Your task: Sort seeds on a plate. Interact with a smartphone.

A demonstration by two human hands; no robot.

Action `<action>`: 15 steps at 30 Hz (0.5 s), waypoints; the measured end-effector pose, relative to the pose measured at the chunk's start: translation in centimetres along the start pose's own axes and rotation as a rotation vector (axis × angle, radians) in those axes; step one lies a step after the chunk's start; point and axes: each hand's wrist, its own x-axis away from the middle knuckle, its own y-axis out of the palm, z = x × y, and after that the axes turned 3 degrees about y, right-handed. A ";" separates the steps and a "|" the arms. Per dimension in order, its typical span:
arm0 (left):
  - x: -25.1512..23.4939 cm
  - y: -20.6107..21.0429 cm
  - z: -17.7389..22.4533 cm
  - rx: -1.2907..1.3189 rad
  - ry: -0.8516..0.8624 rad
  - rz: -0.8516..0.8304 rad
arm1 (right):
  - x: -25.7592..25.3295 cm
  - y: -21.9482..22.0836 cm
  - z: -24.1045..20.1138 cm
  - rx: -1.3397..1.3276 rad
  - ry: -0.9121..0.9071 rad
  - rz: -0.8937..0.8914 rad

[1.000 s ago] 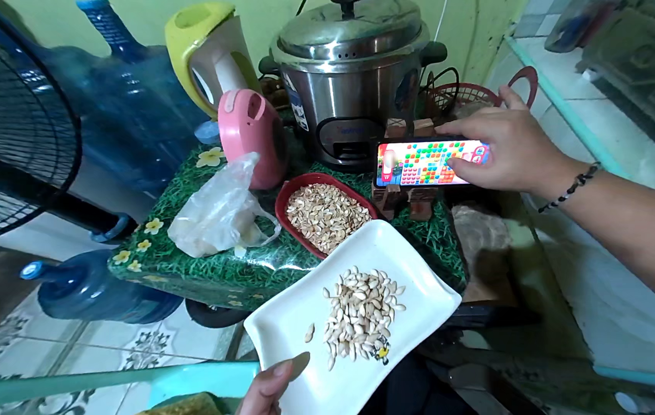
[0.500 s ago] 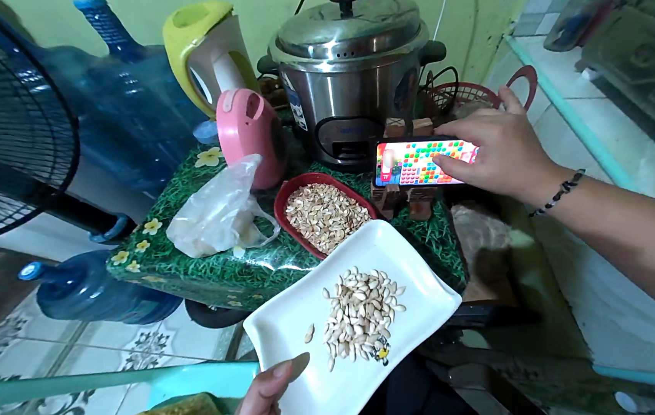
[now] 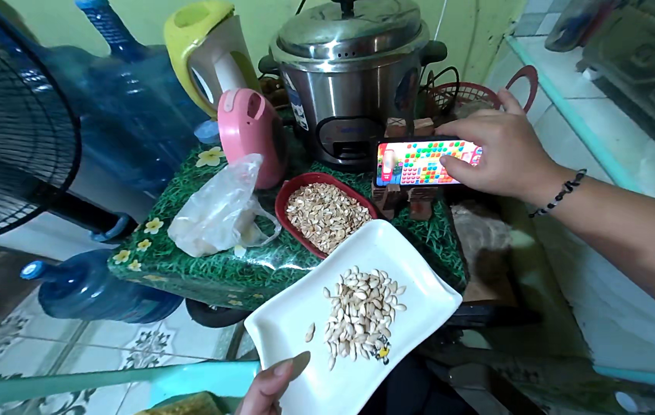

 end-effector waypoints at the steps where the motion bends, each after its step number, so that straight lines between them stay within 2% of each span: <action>1: 0.0 0.0 0.0 0.000 -0.004 -0.001 | 0.0 0.0 0.0 0.001 -0.001 0.001; 15: 0.0 0.0 0.0 -0.001 0.004 0.007 | 0.0 -0.1 0.0 0.018 -0.004 -0.004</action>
